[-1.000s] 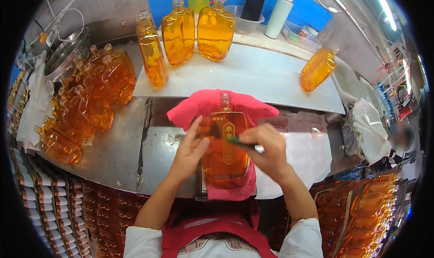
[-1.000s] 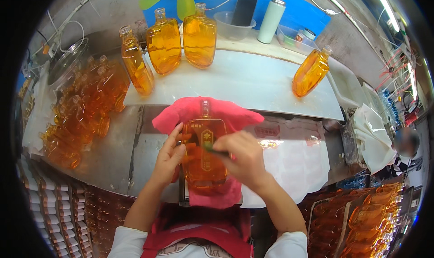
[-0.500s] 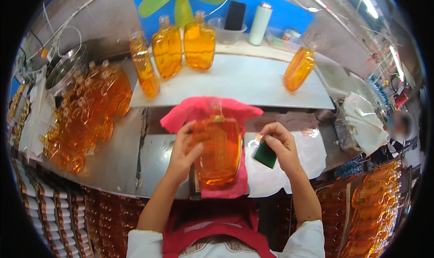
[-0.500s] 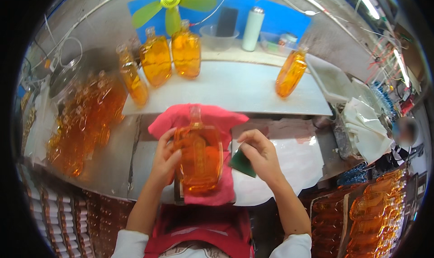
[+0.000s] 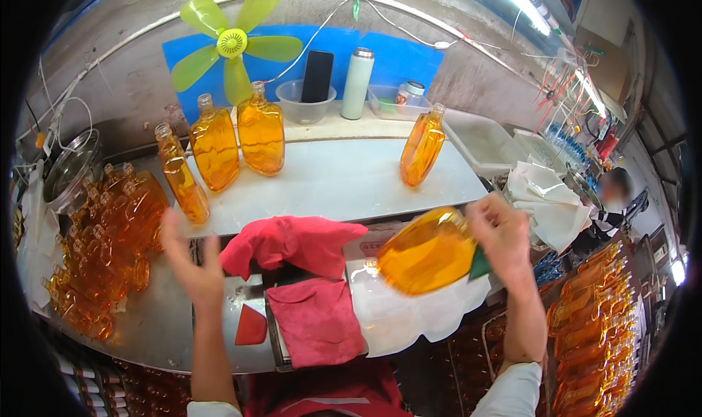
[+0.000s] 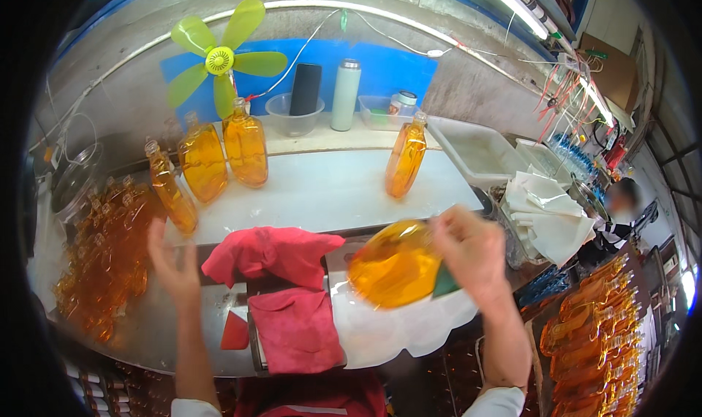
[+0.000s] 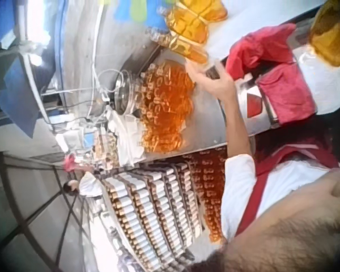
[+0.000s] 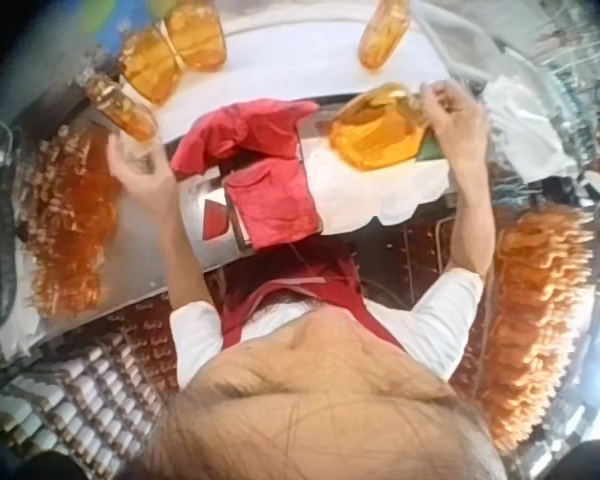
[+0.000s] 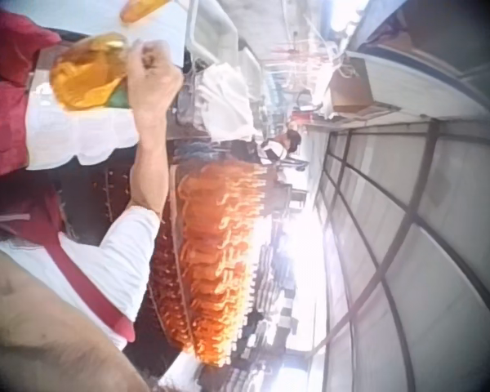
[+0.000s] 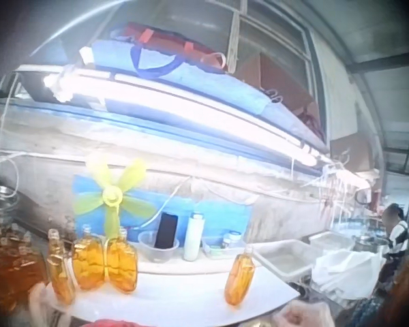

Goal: The person applies adhesive labels to the front of clear plastic bottles filled with an orange liquid. They use a green plastic scraper tool to smooth the labels onto the bottles and place the finished items on a metal rack. The person handles the bottles one at a time, wiping them with a pink cloth before applying the label.

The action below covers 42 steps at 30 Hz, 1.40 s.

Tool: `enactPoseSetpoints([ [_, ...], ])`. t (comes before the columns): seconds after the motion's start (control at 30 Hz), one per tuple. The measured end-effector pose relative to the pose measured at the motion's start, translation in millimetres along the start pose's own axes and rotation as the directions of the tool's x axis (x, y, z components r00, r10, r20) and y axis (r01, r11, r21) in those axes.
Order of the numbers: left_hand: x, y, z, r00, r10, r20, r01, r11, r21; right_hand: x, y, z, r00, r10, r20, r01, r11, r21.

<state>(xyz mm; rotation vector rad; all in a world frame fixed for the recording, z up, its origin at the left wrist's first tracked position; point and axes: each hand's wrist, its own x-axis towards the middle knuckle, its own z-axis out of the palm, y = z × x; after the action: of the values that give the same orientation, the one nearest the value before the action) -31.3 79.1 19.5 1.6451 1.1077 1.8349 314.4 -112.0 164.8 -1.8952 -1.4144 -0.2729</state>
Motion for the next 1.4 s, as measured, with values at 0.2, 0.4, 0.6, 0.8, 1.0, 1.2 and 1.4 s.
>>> enactPoseSetpoints([
  [0.2, 73, -61, 35, 0.979, 0.159, -0.130, -0.112, 0.943, 0.313, 103, 83, -10, 0.985, -0.027, -0.170, -0.065, 0.856, -0.513],
  [0.4, 82, -73, 50, 0.970, -0.003, -0.242, 0.051, 0.980, 0.192, 173, 151, 25, 0.990, 0.057, -0.133, -0.123, 0.814, -0.568],
  [0.6, 86, -98, 31, 0.952, 0.125, -0.278, -0.060, 0.971, 0.229, 172, 162, 37, 0.982, 0.104, -0.160, -0.169, 0.864, -0.474],
  [0.8, 66, -55, -16, 0.952, 0.025, -0.305, -0.004, 0.998, 0.069, 57, 221, 36, 0.888, 0.334, -0.315, -0.368, 0.928, -0.056],
  [1.0, 29, -9, -59, 0.936, -0.274, 0.223, 0.336, 0.884, -0.326, -55, 336, 84, 0.710, 0.703, -0.042, -0.641, 0.621, -0.452],
  [1.2, -39, 25, -21, 0.728, -0.463, 0.506, 0.669, 0.642, -0.374, -29, 358, 97, 0.590, 0.785, 0.188, -0.629, 0.592, -0.504],
  [1.4, -59, 19, 28, 0.409, -0.517, 0.752, 0.896, 0.382, -0.225, -44, 400, 99, 0.660, 0.736, 0.151, -0.681, 0.670, -0.295],
])
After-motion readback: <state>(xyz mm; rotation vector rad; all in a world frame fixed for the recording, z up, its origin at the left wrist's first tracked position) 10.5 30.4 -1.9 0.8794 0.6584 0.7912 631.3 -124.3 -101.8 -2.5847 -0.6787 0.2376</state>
